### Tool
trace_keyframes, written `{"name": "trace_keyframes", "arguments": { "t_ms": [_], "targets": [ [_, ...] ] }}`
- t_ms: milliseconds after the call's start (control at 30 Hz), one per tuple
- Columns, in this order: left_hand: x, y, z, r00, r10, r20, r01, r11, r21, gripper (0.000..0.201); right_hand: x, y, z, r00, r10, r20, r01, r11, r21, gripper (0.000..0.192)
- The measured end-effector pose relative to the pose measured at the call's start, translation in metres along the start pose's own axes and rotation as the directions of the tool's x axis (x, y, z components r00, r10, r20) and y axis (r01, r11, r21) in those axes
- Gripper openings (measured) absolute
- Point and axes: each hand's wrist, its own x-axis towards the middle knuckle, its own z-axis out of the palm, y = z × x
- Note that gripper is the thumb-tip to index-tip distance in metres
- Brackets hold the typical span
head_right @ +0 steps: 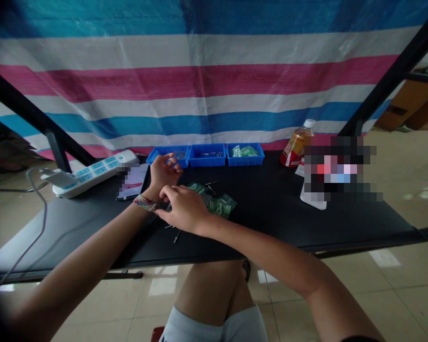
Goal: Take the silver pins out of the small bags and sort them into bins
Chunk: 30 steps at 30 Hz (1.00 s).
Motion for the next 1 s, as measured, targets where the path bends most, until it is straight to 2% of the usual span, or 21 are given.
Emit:
{"name": "trace_keyframes", "arguments": {
  "t_ms": [67, 167, 300, 367, 433, 533, 600, 700, 900, 1000],
  "targets": [
    [0.001, 0.0, -0.002, 1.0, -0.025, -0.011, 0.025, 1.0, -0.006, 0.016, 0.002, 0.0, 0.006, 0.999, 0.034, -0.027, -0.033, 0.997, 0.065, 0.023],
    [0.002, 0.001, -0.004, 0.999, -0.037, -0.007, 0.037, 0.999, 0.0, 0.016, 0.004, 0.002, 0.009, 0.999, 0.015, -0.031, -0.009, 0.984, 0.177, 0.02],
    [0.001, 0.002, -0.002, 0.999, -0.031, 0.029, 0.03, 0.999, 0.022, 0.017, 0.01, 0.012, 0.001, 1.0, 0.016, -0.022, -0.007, 0.937, 0.349, 0.014],
    [-0.001, 0.003, 0.001, 0.997, -0.009, 0.081, 0.005, 0.999, 0.053, 0.018, 0.015, 0.024, -0.009, 0.997, 0.07, -0.026, -0.049, 0.877, 0.478, 0.009],
    [-0.006, 0.003, 0.005, 0.988, 0.011, 0.156, -0.027, 0.995, 0.096, 0.02, 0.022, 0.04, -0.024, 0.987, 0.148, -0.057, -0.084, 0.791, 0.606, 0.016],
    [-0.015, 0.0, 0.011, 0.936, 0.007, 0.353, -0.109, 0.957, 0.27, 0.032, 0.029, 0.071, -0.051, 0.935, 0.336, -0.112, -0.134, 0.629, 0.766, 0.023],
    [-0.022, -0.004, 0.015, 0.88, -0.024, 0.475, -0.19, 0.898, 0.396, 0.039, 0.03, 0.089, -0.066, 0.895, 0.428, -0.129, -0.158, 0.573, 0.804, 0.029],
    [-0.03, -0.008, 0.018, 0.834, 0.003, 0.552, -0.301, 0.841, 0.45, 0.039, 0.029, 0.104, -0.077, 0.876, 0.469, -0.116, -0.186, 0.547, 0.816, 0.032],
    [-0.032, -0.009, 0.019, 0.814, 0.111, 0.57, -0.421, 0.79, 0.446, 0.033, 0.027, 0.106, -0.075, 0.897, 0.442, 0.006, -0.245, 0.485, 0.84, 0.036],
    [-0.033, -0.009, 0.017, 0.819, 0.148, 0.554, -0.463, 0.742, 0.486, 0.03, 0.027, 0.105, -0.074, 0.907, 0.419, 0.037, -0.265, 0.501, 0.824, 0.036]
  ]
}}
